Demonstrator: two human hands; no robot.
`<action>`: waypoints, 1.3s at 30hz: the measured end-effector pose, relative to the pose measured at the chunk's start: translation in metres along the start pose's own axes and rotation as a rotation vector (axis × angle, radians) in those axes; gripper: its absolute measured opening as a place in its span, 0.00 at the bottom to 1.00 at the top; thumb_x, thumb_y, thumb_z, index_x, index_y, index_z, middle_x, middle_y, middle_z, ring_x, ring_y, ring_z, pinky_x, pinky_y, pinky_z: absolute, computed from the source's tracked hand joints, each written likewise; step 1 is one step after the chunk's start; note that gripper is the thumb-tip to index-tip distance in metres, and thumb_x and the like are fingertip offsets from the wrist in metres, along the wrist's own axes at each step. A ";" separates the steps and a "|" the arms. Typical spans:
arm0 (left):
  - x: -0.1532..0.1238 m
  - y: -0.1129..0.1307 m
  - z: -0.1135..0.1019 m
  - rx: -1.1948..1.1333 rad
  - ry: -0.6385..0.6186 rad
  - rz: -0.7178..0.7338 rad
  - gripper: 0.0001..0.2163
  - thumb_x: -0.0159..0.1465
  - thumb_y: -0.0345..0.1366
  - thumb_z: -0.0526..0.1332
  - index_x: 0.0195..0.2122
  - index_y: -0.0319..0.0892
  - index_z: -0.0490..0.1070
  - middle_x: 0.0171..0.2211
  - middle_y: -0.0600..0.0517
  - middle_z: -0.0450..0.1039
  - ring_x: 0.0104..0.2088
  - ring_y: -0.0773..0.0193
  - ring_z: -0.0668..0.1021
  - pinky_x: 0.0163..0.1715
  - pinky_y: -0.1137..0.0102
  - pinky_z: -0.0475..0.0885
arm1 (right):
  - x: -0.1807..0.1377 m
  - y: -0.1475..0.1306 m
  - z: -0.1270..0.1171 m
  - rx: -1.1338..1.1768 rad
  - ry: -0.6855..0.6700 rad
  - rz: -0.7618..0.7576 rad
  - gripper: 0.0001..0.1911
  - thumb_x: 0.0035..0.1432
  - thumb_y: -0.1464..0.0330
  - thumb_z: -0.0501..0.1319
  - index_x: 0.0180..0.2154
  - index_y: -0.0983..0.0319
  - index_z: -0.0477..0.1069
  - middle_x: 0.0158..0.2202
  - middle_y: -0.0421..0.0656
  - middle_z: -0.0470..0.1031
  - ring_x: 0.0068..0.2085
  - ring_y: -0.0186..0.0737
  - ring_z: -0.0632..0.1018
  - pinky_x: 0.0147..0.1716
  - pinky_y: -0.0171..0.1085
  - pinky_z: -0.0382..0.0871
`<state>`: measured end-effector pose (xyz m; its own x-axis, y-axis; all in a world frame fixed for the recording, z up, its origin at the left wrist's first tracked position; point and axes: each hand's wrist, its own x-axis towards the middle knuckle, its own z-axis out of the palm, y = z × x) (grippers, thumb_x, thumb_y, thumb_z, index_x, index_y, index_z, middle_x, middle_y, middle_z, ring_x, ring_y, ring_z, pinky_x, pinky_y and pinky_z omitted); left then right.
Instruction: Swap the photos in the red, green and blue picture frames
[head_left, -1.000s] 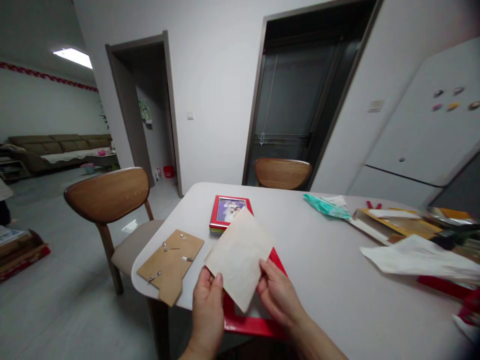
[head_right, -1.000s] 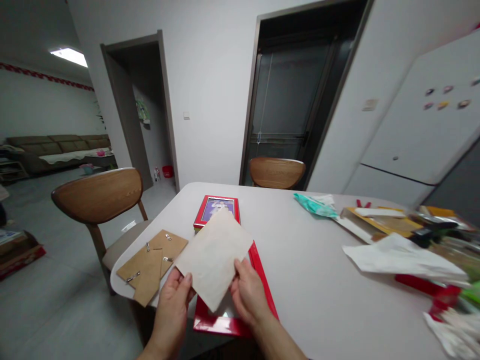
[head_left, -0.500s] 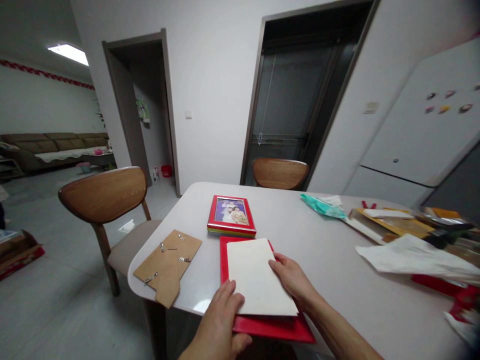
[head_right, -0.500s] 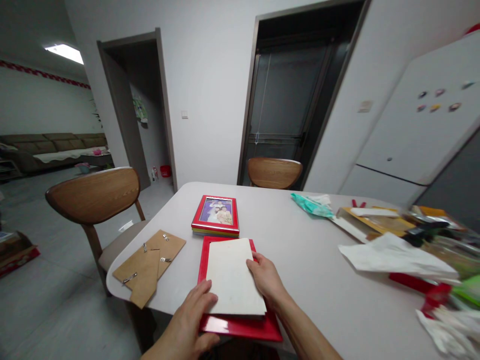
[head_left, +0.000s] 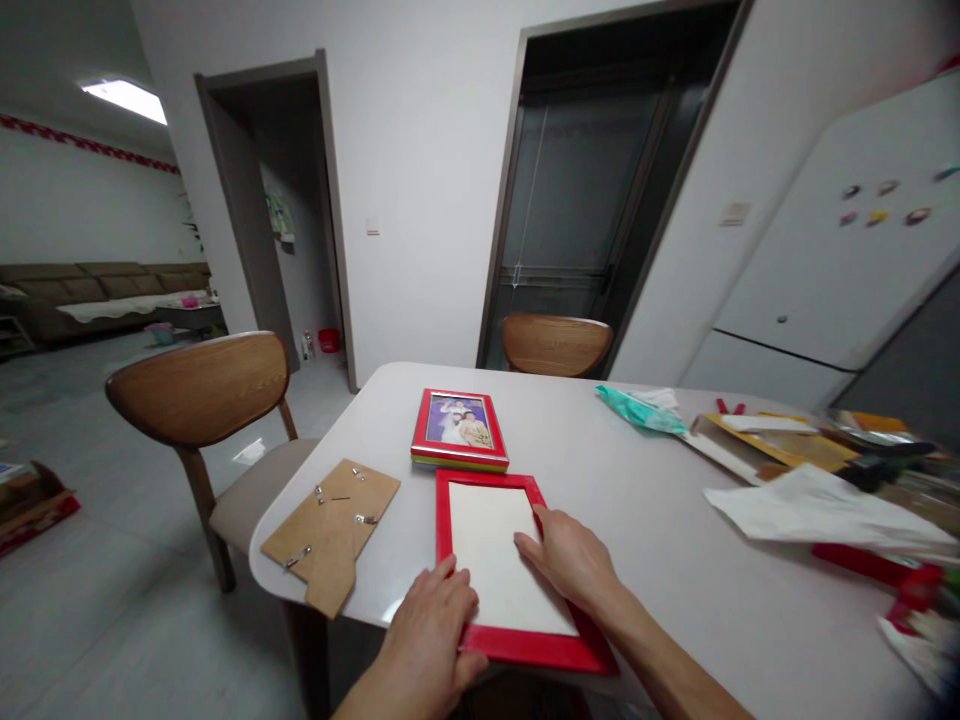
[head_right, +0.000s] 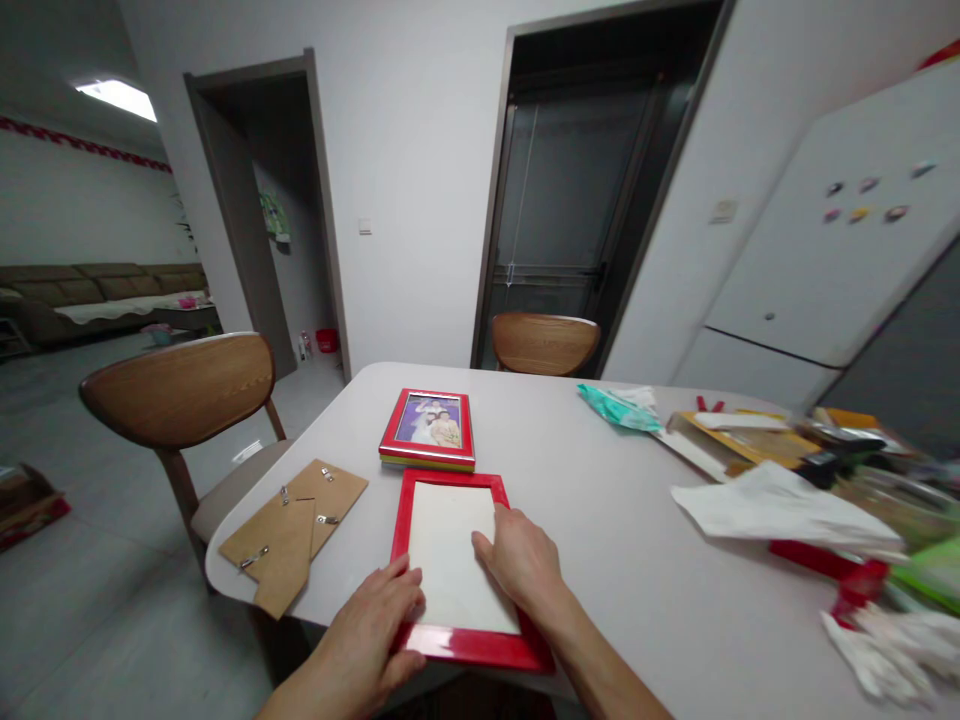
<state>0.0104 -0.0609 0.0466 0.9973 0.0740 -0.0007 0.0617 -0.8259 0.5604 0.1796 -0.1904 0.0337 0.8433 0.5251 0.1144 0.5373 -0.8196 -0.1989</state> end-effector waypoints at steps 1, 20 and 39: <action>0.000 0.003 -0.003 0.015 -0.011 -0.006 0.16 0.49 0.29 0.58 0.41 0.40 0.65 0.52 0.45 0.61 0.56 0.54 0.56 0.53 0.56 0.50 | -0.001 0.000 0.001 0.000 0.010 -0.006 0.18 0.50 0.61 0.51 0.40 0.64 0.66 0.35 0.49 0.72 0.34 0.44 0.73 0.29 0.36 0.59; -0.014 -0.011 -0.013 0.109 0.034 -0.077 0.29 0.46 0.28 0.59 0.52 0.41 0.58 0.56 0.45 0.53 0.56 0.54 0.54 0.54 0.56 0.49 | -0.011 -0.020 0.011 0.102 0.104 -0.069 0.16 0.53 0.65 0.48 0.42 0.62 0.67 0.39 0.47 0.68 0.35 0.39 0.71 0.32 0.34 0.61; -0.068 -0.174 -0.044 0.380 0.496 -0.136 0.19 0.48 0.30 0.58 0.44 0.39 0.66 0.47 0.44 0.67 0.48 0.53 0.69 0.48 0.59 0.64 | -0.038 -0.209 0.038 0.380 -0.045 -0.528 0.26 0.37 0.63 0.62 0.41 0.64 0.64 0.41 0.49 0.63 0.43 0.49 0.62 0.38 0.46 0.60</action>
<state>-0.0702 0.1026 -0.0149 0.8475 0.3667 0.3838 0.2871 -0.9248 0.2495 0.0353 -0.0304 0.0342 0.4609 0.8510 0.2518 0.8312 -0.3145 -0.4586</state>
